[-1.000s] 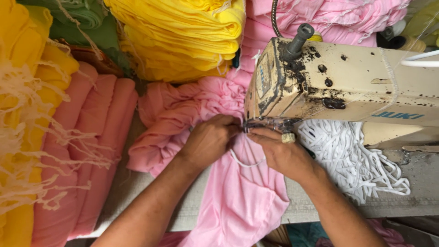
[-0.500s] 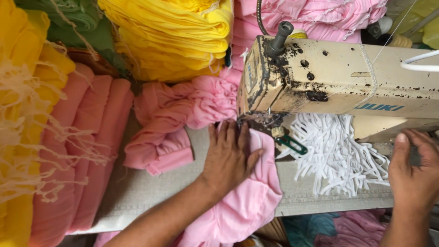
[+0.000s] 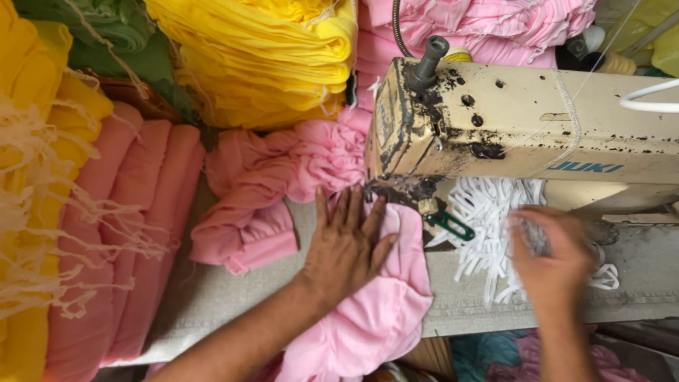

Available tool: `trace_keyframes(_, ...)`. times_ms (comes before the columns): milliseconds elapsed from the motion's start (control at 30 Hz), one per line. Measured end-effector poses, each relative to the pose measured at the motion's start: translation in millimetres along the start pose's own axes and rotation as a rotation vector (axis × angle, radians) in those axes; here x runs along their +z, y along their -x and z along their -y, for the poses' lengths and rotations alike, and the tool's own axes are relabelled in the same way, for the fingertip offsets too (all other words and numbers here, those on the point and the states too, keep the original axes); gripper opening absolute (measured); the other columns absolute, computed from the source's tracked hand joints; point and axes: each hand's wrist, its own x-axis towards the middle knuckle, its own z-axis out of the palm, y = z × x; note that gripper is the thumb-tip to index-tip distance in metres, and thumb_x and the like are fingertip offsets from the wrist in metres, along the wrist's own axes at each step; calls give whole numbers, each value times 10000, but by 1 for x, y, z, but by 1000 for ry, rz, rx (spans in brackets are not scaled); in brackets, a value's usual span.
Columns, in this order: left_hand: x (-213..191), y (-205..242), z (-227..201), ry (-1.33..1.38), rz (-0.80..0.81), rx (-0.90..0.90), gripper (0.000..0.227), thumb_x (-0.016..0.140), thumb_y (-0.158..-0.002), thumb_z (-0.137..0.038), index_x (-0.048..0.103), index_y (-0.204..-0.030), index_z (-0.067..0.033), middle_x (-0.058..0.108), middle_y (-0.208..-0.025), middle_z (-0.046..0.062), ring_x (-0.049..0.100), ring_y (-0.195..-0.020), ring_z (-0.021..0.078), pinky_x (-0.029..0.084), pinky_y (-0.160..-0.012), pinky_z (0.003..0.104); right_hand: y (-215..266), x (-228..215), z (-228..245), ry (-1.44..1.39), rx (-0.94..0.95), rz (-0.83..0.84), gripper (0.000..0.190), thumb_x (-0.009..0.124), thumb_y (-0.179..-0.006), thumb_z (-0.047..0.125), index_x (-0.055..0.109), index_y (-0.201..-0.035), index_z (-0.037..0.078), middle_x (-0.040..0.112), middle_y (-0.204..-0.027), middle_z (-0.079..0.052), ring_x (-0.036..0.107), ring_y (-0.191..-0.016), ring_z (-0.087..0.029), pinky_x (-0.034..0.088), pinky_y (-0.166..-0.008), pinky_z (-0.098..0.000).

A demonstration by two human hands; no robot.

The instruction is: Sewing white elastic bands onto pink fabric pieces using an industrial sewing machine on a factory floor.

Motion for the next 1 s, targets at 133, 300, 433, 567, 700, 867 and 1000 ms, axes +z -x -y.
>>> trace_keyframes(133,2,-14,37,269,-105,153,506,427,-1007,-521,625,-1326,-182,596,-1385,288,575,-1309,417,147,-1157,739,-15,42,49,-181,-101,194,327,851,-775,108,783,-1094,133,737,-1120,-82,702,-1046,-322,557,-901,-419)
trace_keyframes(300,-4,-46,87,440,-48,468,338,561,-957,-467,673,-1172,-232,679,-1308,211,629,-1277,346,184,-1179,705,-21,64,45,-138,-182,330,171,765,-852,145,793,-1020,132,753,-976,-88,721,-895,-323,583,-785,-401)
trace_keyframes(433,-14,-59,97,713,91,482,192,747,-847,-330,763,-989,-201,715,-1270,165,633,-1268,349,191,-1189,669,-27,72,39,100,-168,332,149,635,-970,210,753,-1048,160,717,-881,-67,719,-807,-298,590,-660,-428)
trace_keyframes(567,-5,-70,97,806,230,301,186,869,-709,-322,838,-892,-312,717,-1273,91,629,-1253,313,135,-1212,665,-21,85,49,209,-218,352,211,669,-886,279,692,-1047,145,683,-885,-68,712,-747,-307,588,-582,-453)
trace_keyframes(700,-9,-80,87,774,358,265,247,870,-684,-392,829,-927,-406,709,-1272,15,588,-1293,264,54,-1216,683,-32,81,73,157,-263,435,287,721,-845,340,753,-974,85,689,-694,-163,696,-623,-423,563,-523,-549)
trace_keyframes(867,-11,-83,85,765,481,208,286,847,-687,-390,806,-960,-465,696,-1341,5,506,-1397,257,-5,-1215,687,-40,82,87,215,-260,466,247,688,-874,348,771,-967,134,689,-579,-135,718,-583,-380,571,-519,-513)
trace_keyframes(1000,-15,-79,84,776,459,217,303,845,-693,-371,809,-983,-450,696,-1336,28,500,-1402,266,0,-1213,684,-29,98,70,220,-283,445,217,684,-890,328,771,-963,143,678,-559,-137,718,-573,-369,569,-510,-497)
